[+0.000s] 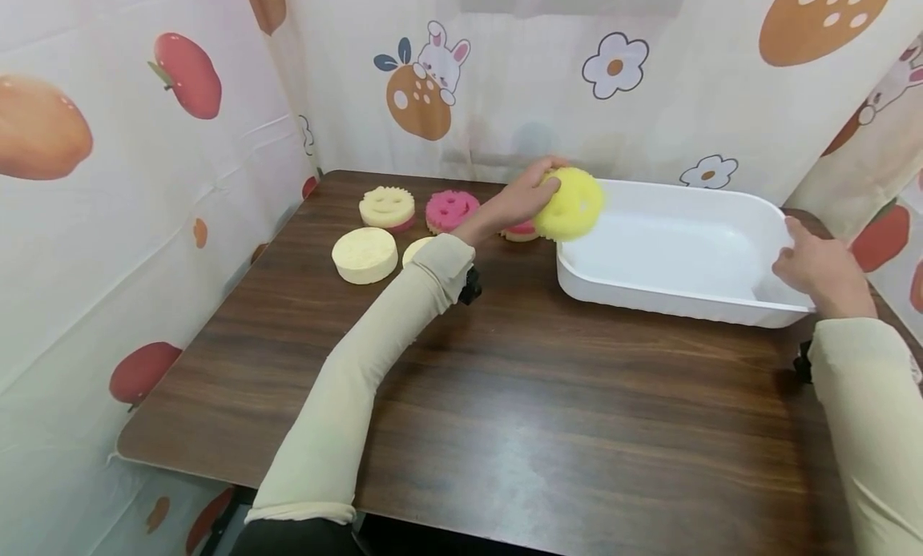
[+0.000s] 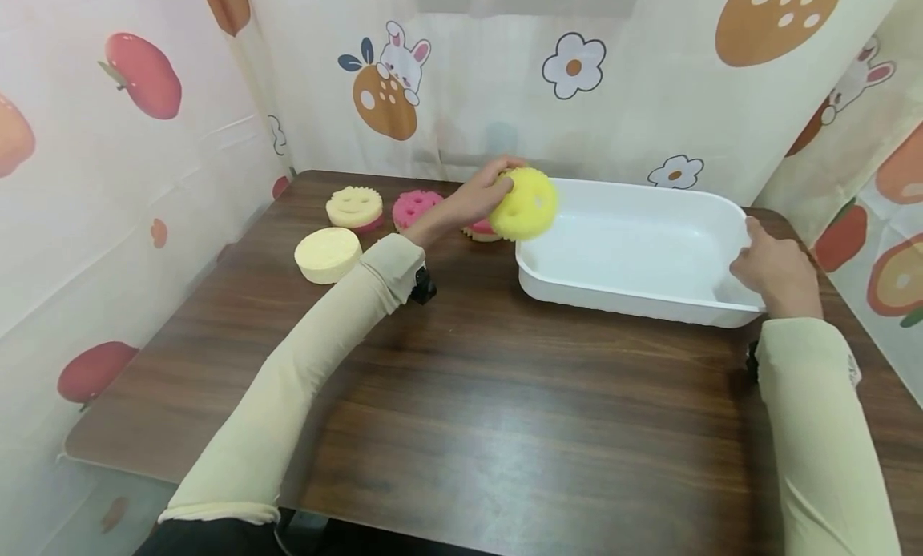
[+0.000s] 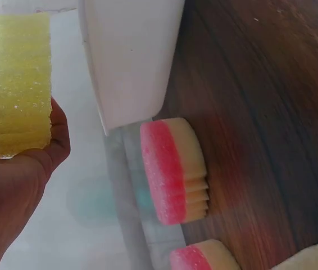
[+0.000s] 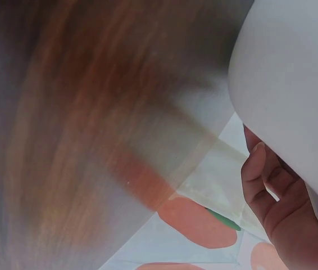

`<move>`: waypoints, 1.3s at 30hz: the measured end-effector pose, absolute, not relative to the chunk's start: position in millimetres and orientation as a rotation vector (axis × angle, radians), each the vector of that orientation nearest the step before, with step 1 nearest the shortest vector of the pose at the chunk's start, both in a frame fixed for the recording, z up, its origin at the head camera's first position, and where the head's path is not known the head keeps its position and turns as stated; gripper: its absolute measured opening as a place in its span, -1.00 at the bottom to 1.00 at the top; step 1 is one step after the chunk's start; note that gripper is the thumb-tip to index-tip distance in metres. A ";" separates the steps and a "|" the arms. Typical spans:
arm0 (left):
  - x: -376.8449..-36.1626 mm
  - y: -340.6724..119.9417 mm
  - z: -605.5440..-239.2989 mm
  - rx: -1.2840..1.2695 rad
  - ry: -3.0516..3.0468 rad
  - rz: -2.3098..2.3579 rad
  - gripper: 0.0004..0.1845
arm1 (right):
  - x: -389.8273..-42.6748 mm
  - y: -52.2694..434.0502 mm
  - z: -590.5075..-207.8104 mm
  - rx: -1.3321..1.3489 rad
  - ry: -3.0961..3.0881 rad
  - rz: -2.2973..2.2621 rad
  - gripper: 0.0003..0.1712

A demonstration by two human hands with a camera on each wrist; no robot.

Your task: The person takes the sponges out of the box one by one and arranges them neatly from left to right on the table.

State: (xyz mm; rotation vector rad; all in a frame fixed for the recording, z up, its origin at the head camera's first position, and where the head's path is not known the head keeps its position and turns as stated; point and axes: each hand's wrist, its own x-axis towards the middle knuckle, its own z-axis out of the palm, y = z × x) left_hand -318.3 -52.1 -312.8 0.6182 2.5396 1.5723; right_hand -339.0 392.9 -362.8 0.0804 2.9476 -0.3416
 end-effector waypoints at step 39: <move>-304.2 -112.8 -348.4 0.474 2.575 1.237 -0.51 | -337.5 395.3 -363.1 0.047 2.983 -0.324 -0.10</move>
